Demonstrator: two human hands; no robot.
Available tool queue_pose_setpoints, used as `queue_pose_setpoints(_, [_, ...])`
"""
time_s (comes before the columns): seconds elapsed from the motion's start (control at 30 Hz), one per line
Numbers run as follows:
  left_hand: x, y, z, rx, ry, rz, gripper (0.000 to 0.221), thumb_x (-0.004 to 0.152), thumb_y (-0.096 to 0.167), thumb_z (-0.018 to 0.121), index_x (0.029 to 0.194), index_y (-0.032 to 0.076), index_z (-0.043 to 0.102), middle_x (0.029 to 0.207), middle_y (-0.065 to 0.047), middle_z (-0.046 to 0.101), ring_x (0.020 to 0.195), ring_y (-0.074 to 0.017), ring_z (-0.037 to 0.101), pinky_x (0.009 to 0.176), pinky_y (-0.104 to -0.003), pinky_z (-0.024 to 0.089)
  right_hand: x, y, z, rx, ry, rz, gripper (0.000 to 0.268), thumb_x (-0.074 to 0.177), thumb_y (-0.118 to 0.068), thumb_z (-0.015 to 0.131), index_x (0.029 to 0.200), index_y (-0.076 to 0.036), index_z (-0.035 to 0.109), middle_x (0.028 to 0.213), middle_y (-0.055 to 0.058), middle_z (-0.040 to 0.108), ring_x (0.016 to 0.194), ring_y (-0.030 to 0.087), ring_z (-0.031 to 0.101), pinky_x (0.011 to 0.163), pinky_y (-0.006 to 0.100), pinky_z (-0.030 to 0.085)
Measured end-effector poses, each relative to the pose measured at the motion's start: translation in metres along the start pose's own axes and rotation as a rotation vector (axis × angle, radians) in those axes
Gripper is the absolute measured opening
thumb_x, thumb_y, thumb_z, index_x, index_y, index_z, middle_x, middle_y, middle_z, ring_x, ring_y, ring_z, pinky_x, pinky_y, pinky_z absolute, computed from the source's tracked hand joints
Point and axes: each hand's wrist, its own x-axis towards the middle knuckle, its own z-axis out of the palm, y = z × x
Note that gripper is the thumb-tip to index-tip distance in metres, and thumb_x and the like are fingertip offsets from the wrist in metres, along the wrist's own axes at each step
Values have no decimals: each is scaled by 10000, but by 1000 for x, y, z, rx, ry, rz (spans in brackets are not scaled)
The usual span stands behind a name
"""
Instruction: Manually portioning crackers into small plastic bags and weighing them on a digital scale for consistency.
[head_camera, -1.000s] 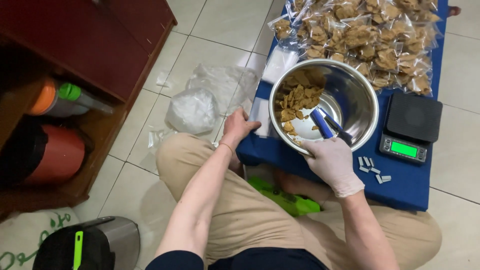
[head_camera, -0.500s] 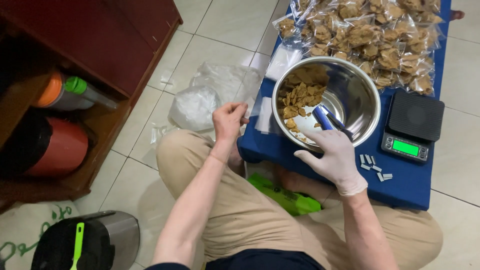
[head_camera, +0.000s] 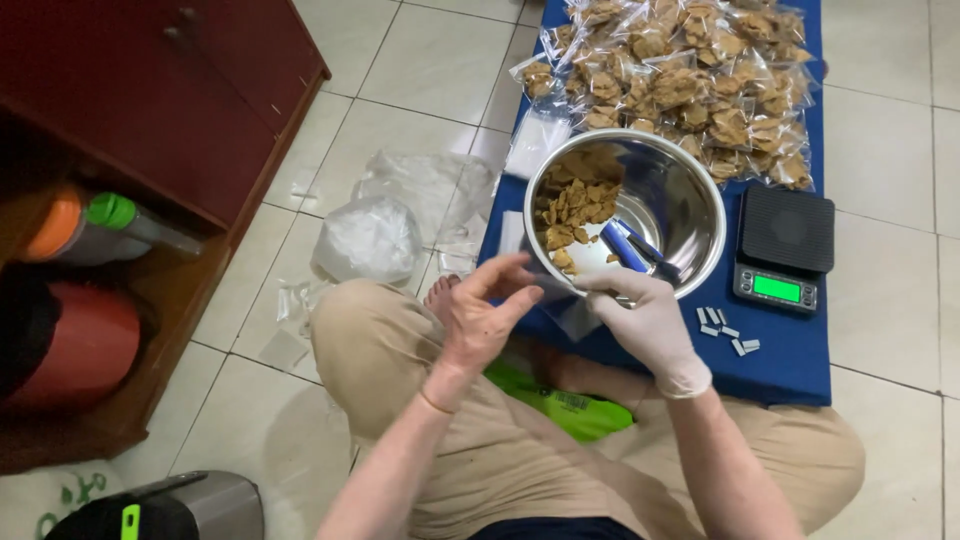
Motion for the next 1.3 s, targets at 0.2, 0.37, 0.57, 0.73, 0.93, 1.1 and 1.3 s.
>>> queue_pose_setpoints(0.2, [10,35,-31,332,-366,182,109,881,84,748,904,175,804,780,-4,773,730,-176,760,683,-266,609,-4,-12,-22,-245,-137,-341,299,739,-22,674,898,-195,859,742,28,758,842,222,710,936,382,541])
queue_pose_setpoints(0.37, [2,38,-41,539,-493,213,107,913,146,716,807,162,728,719,-22,723,693,-222,730,630,-320,598,-3,-18,-22,-248,-236,-402,267,727,0,642,860,-139,827,700,55,758,799,262,734,957,423,529])
queue_pose_setpoints(0.57, [1,47,-52,413,-414,-19,120,897,157,757,778,139,762,676,-36,735,668,-218,726,644,-307,590,3,-17,-6,-481,177,-811,416,751,-75,831,1157,-140,767,1044,108,736,991,330,692,920,468,516])
queue_pose_setpoints(0.73, [5,49,-39,353,-256,-163,143,861,279,817,751,187,807,588,6,714,622,-159,694,704,-259,558,-19,-45,17,-391,286,-849,144,840,-160,835,969,-175,774,915,29,723,790,277,660,798,420,519])
queue_pose_setpoints(0.93, [7,54,-21,101,-225,-323,179,802,271,887,693,145,821,520,-3,698,580,-43,595,781,-177,512,-16,-42,28,-238,160,-616,252,743,-195,880,981,-251,815,891,-32,731,852,194,703,847,331,547])
queue_pose_setpoints(1.1, [13,53,-19,112,-261,-300,278,815,281,883,629,102,777,520,-53,701,528,-88,610,586,-213,511,-18,-37,26,-62,65,-345,308,731,-41,800,994,-198,837,743,-8,770,755,167,743,814,334,581])
queue_pose_setpoints(1.3, [29,51,-22,752,-390,77,233,798,290,809,690,114,701,641,-118,623,673,-358,680,616,-470,565,-7,-30,30,-89,54,-212,287,757,-5,704,931,-189,840,674,41,726,694,213,720,785,366,575])
